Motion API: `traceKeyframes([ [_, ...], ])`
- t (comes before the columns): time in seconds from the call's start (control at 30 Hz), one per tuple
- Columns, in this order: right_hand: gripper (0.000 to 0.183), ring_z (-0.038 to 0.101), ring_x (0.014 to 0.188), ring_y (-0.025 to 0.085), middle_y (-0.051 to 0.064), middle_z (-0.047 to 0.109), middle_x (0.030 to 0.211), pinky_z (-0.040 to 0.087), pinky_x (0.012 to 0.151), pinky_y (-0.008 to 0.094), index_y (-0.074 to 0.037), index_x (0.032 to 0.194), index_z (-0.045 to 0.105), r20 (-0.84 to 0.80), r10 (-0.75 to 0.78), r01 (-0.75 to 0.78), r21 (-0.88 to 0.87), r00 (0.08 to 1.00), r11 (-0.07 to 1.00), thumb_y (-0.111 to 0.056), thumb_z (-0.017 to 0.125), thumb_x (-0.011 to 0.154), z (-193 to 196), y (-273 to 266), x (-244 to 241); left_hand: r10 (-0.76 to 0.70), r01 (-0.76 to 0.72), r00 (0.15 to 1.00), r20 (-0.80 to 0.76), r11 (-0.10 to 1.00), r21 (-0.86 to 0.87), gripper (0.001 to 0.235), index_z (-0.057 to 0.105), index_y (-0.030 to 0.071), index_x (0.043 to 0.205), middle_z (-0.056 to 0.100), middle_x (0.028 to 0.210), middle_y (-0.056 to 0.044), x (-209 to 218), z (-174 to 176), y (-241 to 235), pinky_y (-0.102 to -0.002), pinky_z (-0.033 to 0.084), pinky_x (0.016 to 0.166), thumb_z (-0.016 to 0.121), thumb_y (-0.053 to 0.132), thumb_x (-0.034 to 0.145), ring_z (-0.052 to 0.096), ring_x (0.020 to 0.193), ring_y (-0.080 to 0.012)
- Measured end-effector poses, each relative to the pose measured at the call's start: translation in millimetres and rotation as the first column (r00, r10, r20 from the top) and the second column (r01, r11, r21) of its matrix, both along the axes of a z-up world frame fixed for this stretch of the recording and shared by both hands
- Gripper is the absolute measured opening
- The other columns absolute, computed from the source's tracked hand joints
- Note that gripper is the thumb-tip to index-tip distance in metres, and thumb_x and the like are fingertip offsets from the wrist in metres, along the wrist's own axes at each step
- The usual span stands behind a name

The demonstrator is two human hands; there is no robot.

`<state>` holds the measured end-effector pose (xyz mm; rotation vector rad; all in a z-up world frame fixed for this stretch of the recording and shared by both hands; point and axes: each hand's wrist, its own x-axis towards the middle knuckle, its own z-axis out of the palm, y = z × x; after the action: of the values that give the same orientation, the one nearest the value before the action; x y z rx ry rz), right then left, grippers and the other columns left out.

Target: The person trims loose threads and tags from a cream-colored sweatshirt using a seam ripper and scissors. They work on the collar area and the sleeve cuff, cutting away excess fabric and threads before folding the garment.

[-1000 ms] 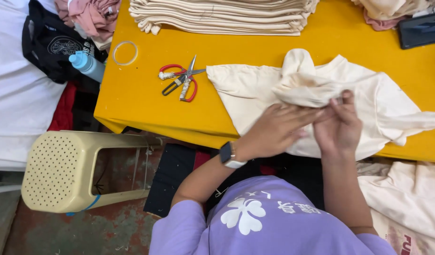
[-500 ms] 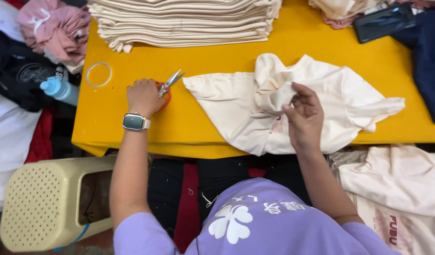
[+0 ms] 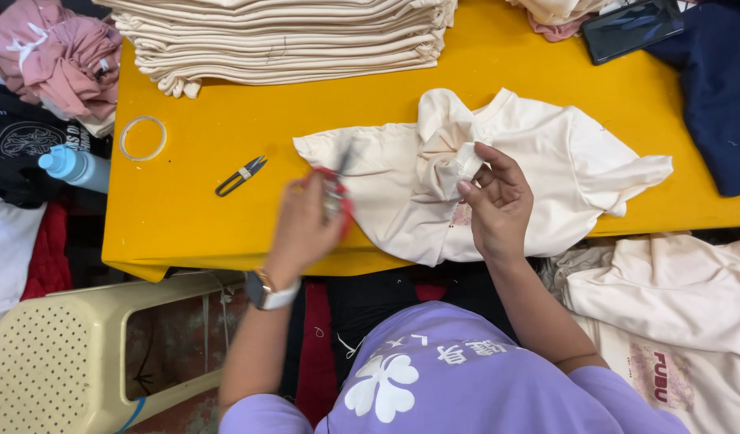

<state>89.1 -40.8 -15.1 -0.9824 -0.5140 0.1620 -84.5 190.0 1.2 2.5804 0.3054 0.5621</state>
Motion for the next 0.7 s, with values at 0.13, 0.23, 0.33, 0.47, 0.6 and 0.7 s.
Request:
traceKeyframes([
  [0.13, 0.058, 0.068, 0.100, 0.019, 0.014, 0.064, 0.121, 0.063, 0.089, 0.031, 0.009, 0.137, 0.053, 0.028, 0.009, -0.008, -0.016, 1.000, 1.000, 0.016, 0.073, 0.083, 2.5, -3.0, -4.6, -0.151, 0.153, 0.988, 0.034, 0.986, -0.068, 0.053, 0.057, -0.001, 0.116, 0.069, 0.088, -0.023, 15.8, -7.8, -56.5, -0.055, 0.045, 0.097, 0.068, 0.023, 0.070, 0.070, 0.090, -0.0425],
  [0.23, 0.060, 0.068, 0.100, 0.019, 0.015, 0.064, 0.124, 0.063, 0.090, 0.031, 0.009, 0.138, 0.052, 0.054, 0.008, -0.006, -0.036, 0.999, 0.999, 0.016, 0.073, 0.083, 2.1, -6.3, -5.2, -0.141, 0.150, 0.979, 0.145, 0.987, -0.051, 0.046, 0.059, 0.005, 0.104, 0.066, 0.082, -0.014, 23.6, -14.0, -80.2, -0.051, 0.047, 0.093, 0.069, 0.025, 0.064, 0.070, 0.083, -0.0367],
  [0.33, 0.062, 0.068, 0.100, 0.020, 0.016, 0.063, 0.123, 0.064, 0.089, 0.033, 0.011, 0.139, 0.051, 0.069, 0.017, -0.013, -0.053, 0.997, 0.998, 0.016, 0.073, 0.082, 0.7, -9.3, -4.8, -0.121, 0.139, 0.975, 0.184, 0.986, -0.089, 0.043, 0.059, 0.008, 0.103, 0.063, 0.080, -0.010, 28.6, -16.7, -91.5, -0.048, 0.050, 0.089, 0.068, 0.024, 0.064, 0.069, 0.081, -0.0336],
  [0.47, 0.062, 0.068, 0.099, 0.020, 0.017, 0.063, 0.122, 0.065, 0.085, 0.031, 0.013, 0.140, 0.049, 0.096, 0.043, -0.038, -0.053, 0.994, 0.998, 0.017, 0.072, 0.083, -2.8, -10.3, -4.3, -0.095, 0.120, 0.972, 0.215, 0.987, -0.104, 0.038, 0.059, 0.007, 0.099, 0.062, 0.077, -0.010, 33.6, -8.4, -100.0, -0.048, 0.052, 0.084, 0.065, 0.022, 0.065, 0.069, 0.077, -0.0349],
  [0.6, 0.063, 0.068, 0.099, 0.021, 0.018, 0.064, 0.121, 0.065, 0.084, 0.032, 0.015, 0.140, 0.048, 0.112, 0.055, -0.050, -0.046, 0.992, 0.998, 0.016, 0.073, 0.082, -4.9, -9.5, -4.3, -0.121, 0.149, 0.972, 0.201, 0.980, -0.133, 0.038, 0.060, 0.004, 0.104, 0.064, 0.080, -0.015, 33.5, 8.3, -107.6, -0.049, 0.053, 0.081, 0.063, 0.018, 0.069, 0.069, 0.078, -0.0386],
  [0.7, 0.062, 0.068, 0.098, 0.021, 0.019, 0.064, 0.119, 0.065, 0.084, 0.032, 0.016, 0.140, 0.048, 0.144, 0.045, -0.034, -0.075, 0.989, 0.997, 0.018, 0.071, 0.083, -3.0, -10.6, -5.5, -0.126, 0.158, 0.977, 0.174, 0.970, -0.184, 0.037, 0.059, 0.003, 0.106, 0.065, 0.081, -0.017, 33.4, -10.8, -107.9, -0.049, 0.053, 0.075, 0.061, 0.017, 0.071, 0.069, 0.078, -0.0406],
])
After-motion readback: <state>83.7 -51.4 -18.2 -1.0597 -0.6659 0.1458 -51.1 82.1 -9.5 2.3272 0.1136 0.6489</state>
